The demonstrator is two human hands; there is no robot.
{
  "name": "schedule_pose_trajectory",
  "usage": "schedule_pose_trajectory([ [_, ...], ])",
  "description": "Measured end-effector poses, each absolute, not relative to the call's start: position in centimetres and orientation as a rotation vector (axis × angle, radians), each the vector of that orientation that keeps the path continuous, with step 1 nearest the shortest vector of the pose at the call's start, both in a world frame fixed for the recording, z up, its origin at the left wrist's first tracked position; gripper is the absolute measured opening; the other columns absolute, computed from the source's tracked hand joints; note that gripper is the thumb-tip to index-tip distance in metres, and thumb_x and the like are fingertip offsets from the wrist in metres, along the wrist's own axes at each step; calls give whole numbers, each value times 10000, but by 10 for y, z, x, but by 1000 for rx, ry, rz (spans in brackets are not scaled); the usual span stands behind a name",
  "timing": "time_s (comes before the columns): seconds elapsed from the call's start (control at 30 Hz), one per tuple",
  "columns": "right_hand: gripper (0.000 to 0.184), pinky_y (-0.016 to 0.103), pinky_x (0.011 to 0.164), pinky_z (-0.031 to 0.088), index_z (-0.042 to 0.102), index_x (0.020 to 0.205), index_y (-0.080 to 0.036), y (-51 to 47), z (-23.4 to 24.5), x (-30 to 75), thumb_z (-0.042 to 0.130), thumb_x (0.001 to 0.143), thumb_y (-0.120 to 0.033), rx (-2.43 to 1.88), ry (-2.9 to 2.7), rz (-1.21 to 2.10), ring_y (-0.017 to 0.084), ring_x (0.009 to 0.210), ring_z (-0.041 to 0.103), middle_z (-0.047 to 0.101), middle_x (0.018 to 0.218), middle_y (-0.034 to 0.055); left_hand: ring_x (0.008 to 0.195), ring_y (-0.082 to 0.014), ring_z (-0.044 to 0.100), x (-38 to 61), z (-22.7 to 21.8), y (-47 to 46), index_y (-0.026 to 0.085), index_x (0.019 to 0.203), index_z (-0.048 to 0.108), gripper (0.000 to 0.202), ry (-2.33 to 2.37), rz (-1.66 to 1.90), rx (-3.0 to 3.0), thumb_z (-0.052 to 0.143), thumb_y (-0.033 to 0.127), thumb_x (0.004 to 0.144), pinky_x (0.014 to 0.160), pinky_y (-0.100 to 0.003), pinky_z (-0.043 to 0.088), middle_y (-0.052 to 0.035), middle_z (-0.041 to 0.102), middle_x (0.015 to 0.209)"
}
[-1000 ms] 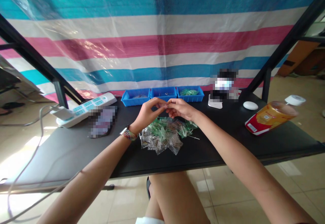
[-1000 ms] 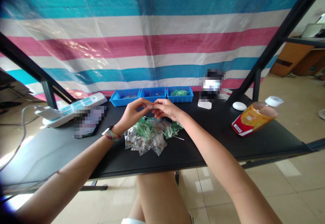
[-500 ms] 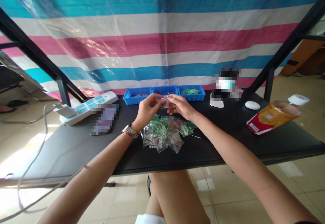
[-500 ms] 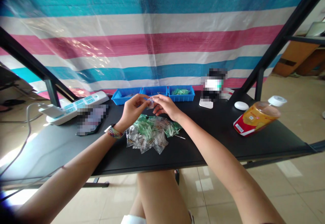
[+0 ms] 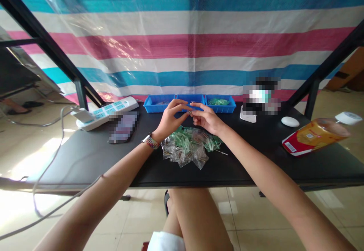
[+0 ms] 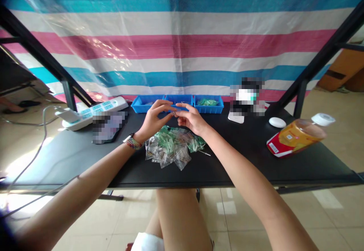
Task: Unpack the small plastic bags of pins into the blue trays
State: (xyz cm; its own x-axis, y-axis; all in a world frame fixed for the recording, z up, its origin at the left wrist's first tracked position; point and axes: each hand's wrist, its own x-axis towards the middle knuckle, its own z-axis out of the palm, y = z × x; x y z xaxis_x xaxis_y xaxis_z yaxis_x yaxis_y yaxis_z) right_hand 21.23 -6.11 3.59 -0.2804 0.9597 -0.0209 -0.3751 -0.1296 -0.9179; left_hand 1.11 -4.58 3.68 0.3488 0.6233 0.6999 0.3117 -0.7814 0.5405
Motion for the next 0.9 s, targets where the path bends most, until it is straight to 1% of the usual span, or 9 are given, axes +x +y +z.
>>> schedule_pose_trajectory([
  [0.13,374,225,524,529,684,1097,-224,-62,33,210,767,844,-487,-923,-1262,1476,115,614,620,682,843,0,904,-220,698,6,29,-39,208,981,777,263,919,1315,2189,706,461,990,878,-373,569,-57,759,943],
  [0.23,388,207,486,520,720,1021,-214,-60,24,207,780,816,-539,-983,-1406,1234,121,658,639,684,916,22,851,-217,703,2,21,-31,200,989,776,317,923,1223,2091,727,512,964,806,-347,555,-56,774,919],
  [0.33,376,211,492,539,723,936,-205,-55,14,205,803,786,-540,-996,-1424,1109,141,689,655,692,882,28,821,-206,705,2,18,-29,199,1168,745,355,854,1165,2015,756,472,942,779,-324,550,-45,754,881],
  [0.4,381,216,506,551,706,873,-201,-52,11,204,805,783,-557,-1000,-1401,1130,149,681,665,687,809,23,795,-189,697,4,20,-32,207,1361,657,474,799,1161,1982,747,410,943,770,-307,550,-20,720,848],
  [0.47,382,220,516,556,687,849,-199,-51,11,205,813,786,-554,-998,-1355,1206,142,646,669,690,772,17,823,-186,702,5,24,-35,212,1445,600,509,747,1164,1995,687,325,956,797,-307,557,-20,712,876],
  [0.6,332,216,541,565,678,867,-193,-53,18,208,833,805,-480,-992,-1226,1339,107,600,657,736,831,23,1040,-226,712,3,31,-38,210,1256,744,366,771,1204,2197,557,188,943,916,-358,570,-87,743,1107],
  [0.7,289,215,559,568,701,888,-186,-56,22,209,840,817,-428,-991,-1175,1416,105,612,658,749,844,30,1121,-241,690,2,34,-37,212,1148,791,250,822,1268,2320,625,246,964,918,-362,576,-104,726,1190],
  [0.8,295,222,565,564,719,896,-180,-57,24,210,807,860,-460,-983,-1160,1473,115,619,660,750,834,45,1098,-245,695,3,33,-36,211,1066,794,203,870,1325,2309,698,364,973,907,-368,585,-100,739,1142],
  [0.9,359,234,564,558,728,876,-174,-58,25,209,734,911,-532,-972,-1153,1491,127,613,653,739,805,61,908,-216,719,4,30,-34,203,1007,761,244,948,1311,2189,675,432,995,863,-360,588,-61,762,962],
])
